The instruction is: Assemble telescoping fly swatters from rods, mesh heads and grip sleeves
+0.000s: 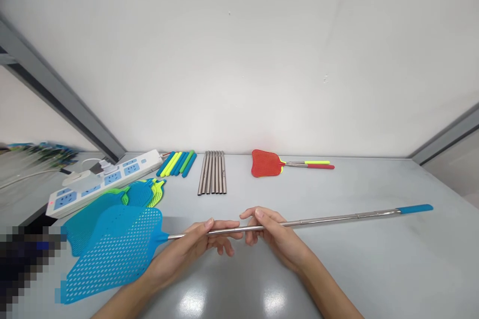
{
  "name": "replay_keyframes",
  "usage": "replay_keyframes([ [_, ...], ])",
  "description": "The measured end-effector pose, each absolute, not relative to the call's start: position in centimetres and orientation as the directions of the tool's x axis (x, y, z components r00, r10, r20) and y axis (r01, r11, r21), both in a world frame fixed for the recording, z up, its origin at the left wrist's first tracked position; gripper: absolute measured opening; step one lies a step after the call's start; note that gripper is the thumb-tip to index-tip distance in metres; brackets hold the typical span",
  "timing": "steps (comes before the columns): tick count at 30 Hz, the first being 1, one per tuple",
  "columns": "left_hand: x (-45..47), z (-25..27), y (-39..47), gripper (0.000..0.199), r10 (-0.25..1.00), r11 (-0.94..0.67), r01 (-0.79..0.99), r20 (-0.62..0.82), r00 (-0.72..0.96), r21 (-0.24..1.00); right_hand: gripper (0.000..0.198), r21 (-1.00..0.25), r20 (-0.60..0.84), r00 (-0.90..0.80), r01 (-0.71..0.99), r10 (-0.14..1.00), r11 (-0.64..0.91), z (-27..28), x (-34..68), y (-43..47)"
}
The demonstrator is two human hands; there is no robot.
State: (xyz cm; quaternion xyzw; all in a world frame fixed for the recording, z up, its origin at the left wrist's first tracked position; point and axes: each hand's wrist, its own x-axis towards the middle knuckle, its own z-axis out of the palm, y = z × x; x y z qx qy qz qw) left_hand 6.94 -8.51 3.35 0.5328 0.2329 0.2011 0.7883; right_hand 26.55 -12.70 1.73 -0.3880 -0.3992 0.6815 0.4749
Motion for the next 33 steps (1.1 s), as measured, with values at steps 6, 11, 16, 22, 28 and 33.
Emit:
replay_keyframes([
  [6,6.7,3.6,-8.5,0.042,0.653,0.131,0.120,-0.177,0.736,0.984,0.032,-0.915,-0.137,-0.231,-0.344,0.963,-0.213,1.7,26.3,-12.8],
  [11,6.2,4.2,-8.5,0.040,0.771,-0.083,0.384,-0.185,0.610,0.920,0.035,-0.932,-0.131,-0.245,-0.301,0.961,-0.204,1.5,25.7,-12.8],
  [16,6.4,3.4,-8.3,0.039,0.775,-0.158,0.317,-0.081,0.627,0.935,0.046,-0.946,-0.116,-0.257,-0.267,0.959,-0.186,1.4,25.4,-12.8],
  [22,6.6,2.5,-8.0,0.035,0.800,-0.186,0.294,-0.029,0.599,0.937,0.049,-0.950,-0.122,-0.259,-0.250,0.958,-0.189,1.7,25.4,-12.9],
  [28,6.6,2.3,-7.9,0.036,0.823,-0.206,0.319,-0.012,0.567,0.925,0.050,-0.958,-0.133,-0.258,-0.213,0.957,-0.190,1.6,25.2,-12.9],
  [33,6.7,2.4,-7.9,0.038,0.834,-0.139,0.269,-0.034,0.551,0.953,0.051,-0.956,-0.141,-0.254,-0.215,0.957,-0.198,1.5,25.3,-12.8],
])
